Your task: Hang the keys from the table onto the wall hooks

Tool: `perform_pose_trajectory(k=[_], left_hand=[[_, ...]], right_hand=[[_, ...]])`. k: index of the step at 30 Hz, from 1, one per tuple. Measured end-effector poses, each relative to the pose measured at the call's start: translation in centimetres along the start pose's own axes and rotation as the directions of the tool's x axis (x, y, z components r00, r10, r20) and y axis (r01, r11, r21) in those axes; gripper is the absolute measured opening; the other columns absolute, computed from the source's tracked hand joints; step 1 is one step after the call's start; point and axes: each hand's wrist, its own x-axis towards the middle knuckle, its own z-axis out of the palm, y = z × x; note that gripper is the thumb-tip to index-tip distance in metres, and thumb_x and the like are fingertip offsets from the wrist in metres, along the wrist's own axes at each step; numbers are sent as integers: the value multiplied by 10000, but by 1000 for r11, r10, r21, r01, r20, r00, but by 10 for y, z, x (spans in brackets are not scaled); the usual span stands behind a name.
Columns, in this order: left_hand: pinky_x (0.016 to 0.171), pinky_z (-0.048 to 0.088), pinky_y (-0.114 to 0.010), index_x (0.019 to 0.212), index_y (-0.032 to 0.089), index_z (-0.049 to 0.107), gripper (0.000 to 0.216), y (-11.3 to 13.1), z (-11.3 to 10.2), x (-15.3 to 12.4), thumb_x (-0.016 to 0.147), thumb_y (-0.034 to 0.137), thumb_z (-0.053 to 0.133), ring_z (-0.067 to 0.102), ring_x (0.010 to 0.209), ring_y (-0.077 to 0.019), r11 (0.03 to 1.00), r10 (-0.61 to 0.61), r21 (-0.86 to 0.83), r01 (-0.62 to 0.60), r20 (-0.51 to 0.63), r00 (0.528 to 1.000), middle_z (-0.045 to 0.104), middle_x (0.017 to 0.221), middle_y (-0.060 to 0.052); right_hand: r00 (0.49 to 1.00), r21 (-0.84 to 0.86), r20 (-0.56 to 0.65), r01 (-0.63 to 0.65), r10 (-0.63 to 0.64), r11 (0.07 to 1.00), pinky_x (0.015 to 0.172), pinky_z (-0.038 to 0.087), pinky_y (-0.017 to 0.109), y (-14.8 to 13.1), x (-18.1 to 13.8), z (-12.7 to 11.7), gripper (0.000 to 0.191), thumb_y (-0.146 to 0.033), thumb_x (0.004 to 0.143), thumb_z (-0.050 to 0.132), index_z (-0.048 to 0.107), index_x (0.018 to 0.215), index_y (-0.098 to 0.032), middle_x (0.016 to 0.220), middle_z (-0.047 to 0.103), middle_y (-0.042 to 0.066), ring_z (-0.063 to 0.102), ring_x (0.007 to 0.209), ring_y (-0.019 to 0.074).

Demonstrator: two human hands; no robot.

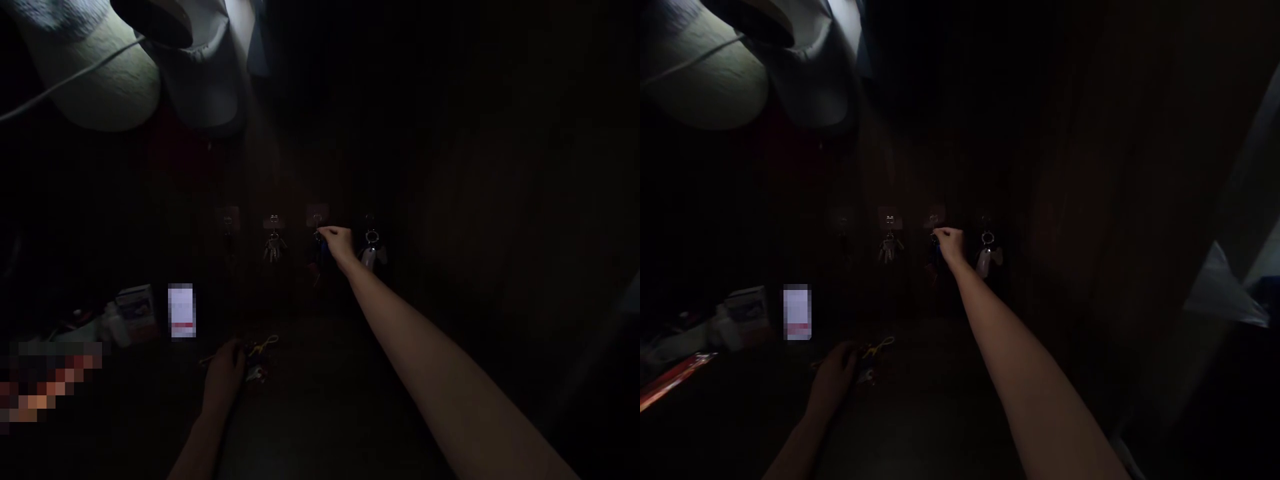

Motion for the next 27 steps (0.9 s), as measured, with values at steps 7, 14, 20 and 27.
perform_pose_trajectory(k=[7, 14, 20, 27], left_hand=[[805, 471, -334, 954, 197, 611, 271, -1, 0, -1, 815, 259, 387, 625, 913, -217, 1000, 13, 26, -13, 1, 1000, 673, 961, -65], [848, 455, -328, 985, 168, 603, 279, 7, -4, -3, 823, 230, 384, 609, 957, -214, 996, -23, 86, 22, 10, 1000, 662, 1014, -86], [884, 445, -339, 1015, 158, 606, 301, 7, -4, -5, 806, 158, 389, 598, 979, -206, 995, -2, 102, 3, -16, 1000, 656, 1032, -89], [973, 392, -370, 992, 201, 628, 315, 12, -3, -7, 767, 85, 440, 586, 1008, -204, 963, 246, 90, -255, 94, 965, 668, 1002, -63]], right_hand=[[997, 30, -67, 47, -45, 998, 758, 464, 310, 5, -21, -16, 260, -281, 737, 506, 707, 868, -181, 956, 684, 62, 606, 869, 189], [998, 5, 32, -49, 49, 999, 758, 459, 336, 29, -97, -46, 285, -327, 739, 484, 688, 890, -197, 963, 647, 61, 584, 846, 182], [963, -153, 232, -106, 140, 983, 808, 446, 362, 83, -167, -68, 205, -295, 689, 504, 685, 741, -214, 823, 664, 47, 601, 843, 206], [924, -301, 346, -55, 163, 952, 820, 458, 357, 121, -208, -78, 193, -200, 684, 486, 675, 697, -237, 810, 654, 44, 619, 842, 209]])
